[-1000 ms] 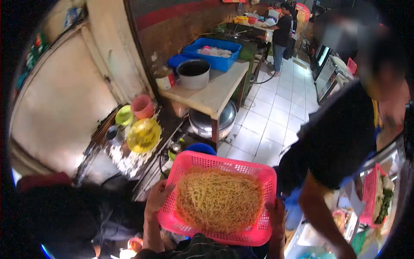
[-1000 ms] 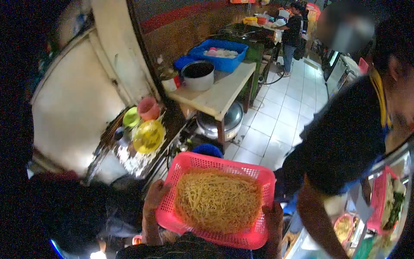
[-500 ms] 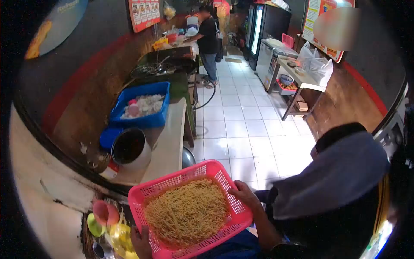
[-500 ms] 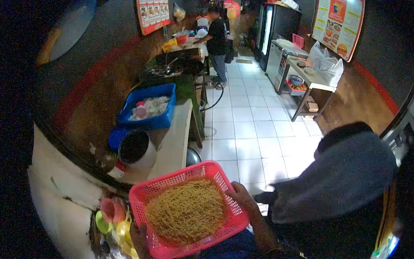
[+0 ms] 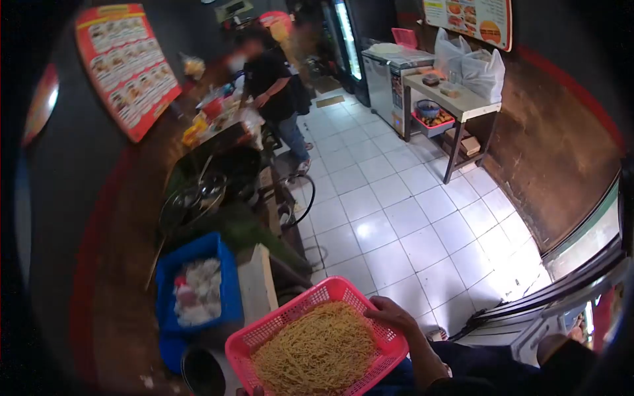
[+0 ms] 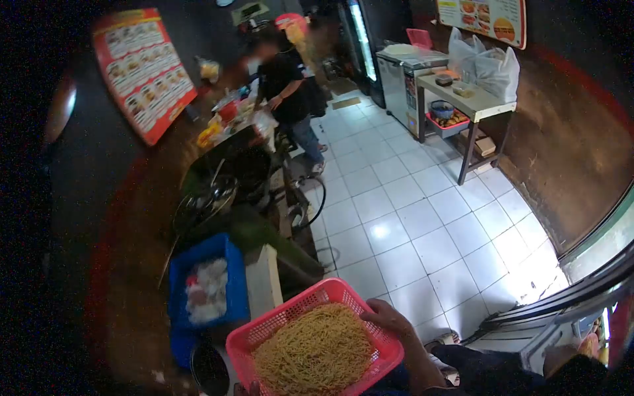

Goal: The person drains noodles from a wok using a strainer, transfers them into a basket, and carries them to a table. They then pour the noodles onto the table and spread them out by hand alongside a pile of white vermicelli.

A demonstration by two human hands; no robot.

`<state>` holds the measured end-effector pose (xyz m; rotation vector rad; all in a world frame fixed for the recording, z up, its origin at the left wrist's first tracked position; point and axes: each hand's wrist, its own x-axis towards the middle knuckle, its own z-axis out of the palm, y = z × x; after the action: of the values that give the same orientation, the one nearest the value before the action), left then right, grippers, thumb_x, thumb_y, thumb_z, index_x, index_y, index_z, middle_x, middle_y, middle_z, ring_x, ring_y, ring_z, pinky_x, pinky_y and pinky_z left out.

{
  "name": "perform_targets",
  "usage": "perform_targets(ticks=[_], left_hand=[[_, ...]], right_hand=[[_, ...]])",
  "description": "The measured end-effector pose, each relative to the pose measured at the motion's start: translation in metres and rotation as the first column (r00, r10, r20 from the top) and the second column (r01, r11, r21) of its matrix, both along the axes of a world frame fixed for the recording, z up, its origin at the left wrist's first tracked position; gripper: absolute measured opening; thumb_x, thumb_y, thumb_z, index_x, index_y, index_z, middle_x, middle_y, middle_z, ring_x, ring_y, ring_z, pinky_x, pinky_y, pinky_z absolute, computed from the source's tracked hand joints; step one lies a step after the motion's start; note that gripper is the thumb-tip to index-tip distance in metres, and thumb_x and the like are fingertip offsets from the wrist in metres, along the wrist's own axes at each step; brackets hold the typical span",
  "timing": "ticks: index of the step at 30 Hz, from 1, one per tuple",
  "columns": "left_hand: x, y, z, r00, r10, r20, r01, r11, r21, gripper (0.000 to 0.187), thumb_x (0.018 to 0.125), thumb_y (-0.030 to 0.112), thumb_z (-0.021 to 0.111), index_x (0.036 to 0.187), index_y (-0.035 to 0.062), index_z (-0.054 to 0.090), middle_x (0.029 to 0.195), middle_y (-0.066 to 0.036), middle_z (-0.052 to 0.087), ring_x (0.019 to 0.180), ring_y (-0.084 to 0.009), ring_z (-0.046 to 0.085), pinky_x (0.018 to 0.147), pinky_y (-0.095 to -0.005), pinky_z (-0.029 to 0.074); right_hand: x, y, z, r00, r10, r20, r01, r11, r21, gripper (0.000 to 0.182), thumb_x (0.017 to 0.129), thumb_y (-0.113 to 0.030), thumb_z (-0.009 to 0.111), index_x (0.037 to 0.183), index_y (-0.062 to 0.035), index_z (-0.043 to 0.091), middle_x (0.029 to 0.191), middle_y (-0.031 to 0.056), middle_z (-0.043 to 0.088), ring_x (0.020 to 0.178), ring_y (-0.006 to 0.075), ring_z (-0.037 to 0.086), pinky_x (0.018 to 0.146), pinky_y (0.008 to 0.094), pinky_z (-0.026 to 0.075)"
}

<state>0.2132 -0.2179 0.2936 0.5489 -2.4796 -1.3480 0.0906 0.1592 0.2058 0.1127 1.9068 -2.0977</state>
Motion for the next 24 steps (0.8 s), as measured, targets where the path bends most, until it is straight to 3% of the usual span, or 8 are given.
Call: perform_targets(ticks=[2,3,4,6,14,16,17,24], left_hand=[[-0.066,-0.019,-0.018,0.997,-0.002,-0.075,-0.006,0.993,-0.117,0.035,0.086,0.033,0.067,0.084,0.0080,0.043,0.074,0.001,0.030,0.066,-0.0127,0.030,0.055,-0.0270,0.029],[-0.098,-0.014,-0.004,0.990,-0.127,0.060,0.117,0.981,0.155,0.036,0.086,0.035,0.067,0.083,0.0078,0.044,0.075,0.001,0.030,0.066,-0.0128,0.030,0.056,-0.0268,0.030],[-0.123,-0.017,-0.010,0.988,-0.143,0.063,0.132,0.978,0.160,0.036,0.086,0.035,0.067,0.083,0.0078,0.044,0.075,0.001,0.030,0.066,-0.0128,0.030,0.056,-0.0268,0.030],[-0.174,0.006,-0.014,0.991,-0.134,0.008,0.134,0.987,-0.093,0.034,0.087,0.034,0.066,0.084,0.0069,0.045,0.075,0.000,0.032,0.067,-0.0133,0.032,0.058,-0.0268,0.032],[-0.399,0.077,-0.058,0.978,-0.208,0.033,0.185,0.923,0.337,0.031,0.088,0.030,0.065,0.097,0.0049,0.050,0.078,-0.004,0.047,0.073,-0.0143,0.051,0.061,-0.0279,0.043],[-0.464,0.084,-0.056,0.869,-0.385,0.312,0.255,0.888,0.384,0.056,0.085,0.028,0.066,0.127,0.0039,0.036,0.114,-0.012,0.044,0.117,-0.0303,0.051,0.100,-0.0312,0.041],[-0.515,0.131,-0.026,0.942,-0.302,0.148,0.244,0.916,0.319,0.025,0.087,0.023,0.063,0.090,0.0023,0.050,0.080,-0.001,0.050,0.070,-0.0121,0.046,0.063,-0.0287,0.040],[-0.751,0.273,0.026,0.806,-0.591,0.014,0.517,0.717,0.468,0.027,0.084,0.024,0.068,0.092,0.0007,0.056,0.077,-0.003,0.056,0.069,-0.0097,0.051,0.061,-0.0255,0.043]], right_hand=[[-0.058,0.009,0.003,0.996,-0.057,-0.072,0.067,0.986,0.151,0.038,0.083,-0.032,0.063,0.100,0.0019,0.058,0.083,0.0037,0.057,0.076,0.0112,0.052,0.067,0.0273,0.044],[-0.076,0.018,0.016,0.995,-0.075,-0.070,0.085,0.984,0.156,0.038,0.083,-0.032,0.063,0.100,0.0019,0.058,0.083,0.0037,0.057,0.076,0.0112,0.052,0.067,0.0273,0.044],[-0.093,0.028,0.034,0.993,-0.107,-0.048,0.113,0.981,0.158,0.042,0.083,-0.035,0.063,0.101,0.0030,0.059,0.087,0.0062,0.058,0.079,0.0131,0.053,0.070,0.0292,0.044],[-0.129,0.055,0.059,0.989,-0.146,-0.036,0.150,0.973,0.173,0.046,0.084,-0.039,0.064,0.101,0.0040,0.059,0.090,0.0087,0.060,0.081,0.0150,0.054,0.072,0.0311,0.045],[-0.287,0.145,0.098,0.954,-0.299,0.011,0.279,0.905,0.320,0.047,0.083,-0.041,0.064,0.100,0.0029,0.060,0.084,0.0062,0.059,0.075,0.0131,0.053,0.067,0.0296,0.044],[-0.327,0.169,0.078,0.931,-0.361,-0.049,0.354,0.866,0.354,0.045,0.083,-0.041,0.065,0.098,0.0018,0.061,0.078,0.0031,0.057,0.070,0.0099,0.051,0.063,0.0272,0.044],[-0.343,0.177,0.078,0.911,-0.412,-0.015,0.395,0.861,0.320,0.044,0.082,-0.040,0.066,0.098,0.0013,0.061,0.076,0.0021,0.056,0.068,0.0091,0.050,0.061,0.0263,0.043],[-0.445,0.256,0.102,0.691,-0.719,0.076,0.699,0.692,0.180,0.028,0.082,-0.025,0.066,0.092,0.0000,0.059,0.073,0.0014,0.056,0.060,0.0095,0.050,0.054,0.0255,0.043]])
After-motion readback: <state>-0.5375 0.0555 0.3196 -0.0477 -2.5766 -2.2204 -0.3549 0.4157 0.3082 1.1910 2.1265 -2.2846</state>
